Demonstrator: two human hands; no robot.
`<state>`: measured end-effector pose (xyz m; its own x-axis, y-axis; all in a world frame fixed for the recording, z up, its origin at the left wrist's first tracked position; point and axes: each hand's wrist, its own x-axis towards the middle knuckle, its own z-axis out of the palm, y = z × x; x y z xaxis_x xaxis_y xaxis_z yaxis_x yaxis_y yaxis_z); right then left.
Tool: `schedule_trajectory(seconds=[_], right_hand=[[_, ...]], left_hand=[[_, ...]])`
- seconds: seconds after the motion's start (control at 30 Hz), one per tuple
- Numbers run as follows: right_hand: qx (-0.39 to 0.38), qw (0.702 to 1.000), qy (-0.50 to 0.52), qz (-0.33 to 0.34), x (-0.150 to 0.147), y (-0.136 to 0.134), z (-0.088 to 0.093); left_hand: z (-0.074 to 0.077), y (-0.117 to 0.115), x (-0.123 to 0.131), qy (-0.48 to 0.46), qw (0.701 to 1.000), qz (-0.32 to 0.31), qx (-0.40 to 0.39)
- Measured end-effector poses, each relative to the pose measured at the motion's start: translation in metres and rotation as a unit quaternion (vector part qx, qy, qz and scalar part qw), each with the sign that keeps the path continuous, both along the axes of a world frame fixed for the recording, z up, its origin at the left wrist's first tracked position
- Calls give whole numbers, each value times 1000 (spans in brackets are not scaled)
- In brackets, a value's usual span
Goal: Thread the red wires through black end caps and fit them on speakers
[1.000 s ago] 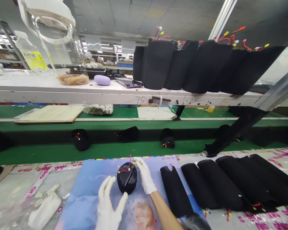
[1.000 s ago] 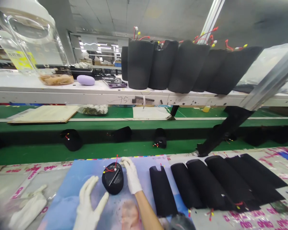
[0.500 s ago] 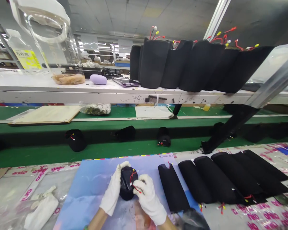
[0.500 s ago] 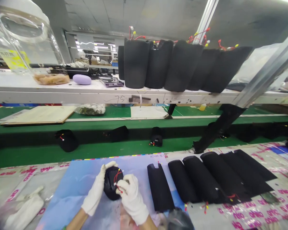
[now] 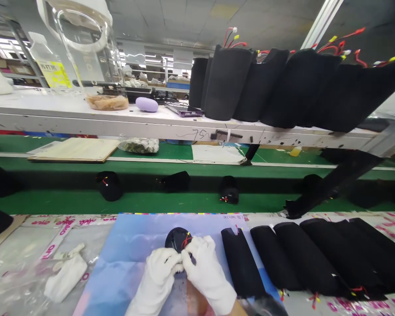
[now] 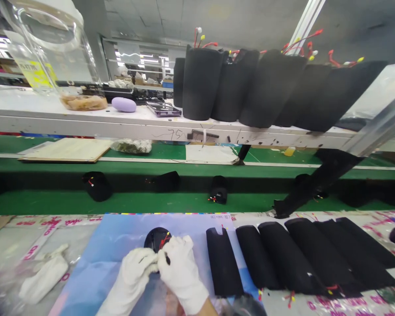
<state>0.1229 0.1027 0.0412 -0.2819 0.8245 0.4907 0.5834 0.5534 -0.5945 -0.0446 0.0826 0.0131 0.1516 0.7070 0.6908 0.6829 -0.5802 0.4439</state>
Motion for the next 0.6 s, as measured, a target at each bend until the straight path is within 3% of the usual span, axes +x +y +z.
schedule_trajectory(seconds=[0.13,0.23,0.43,0.6], right_hand=[[-21,998,41,35,25,11,17],[8,996,71,47,42,9,14],[120,990,48,60,18,2,-18],[147,988,21,34,-1,13,-16]], left_hand=[[29,10,-6,42,993,-86,-69],[38,10,-8,45,983,-126,-125],[41,12,-11,23,966,-141,-214],[30,9,-13,-50,966,-64,-247]])
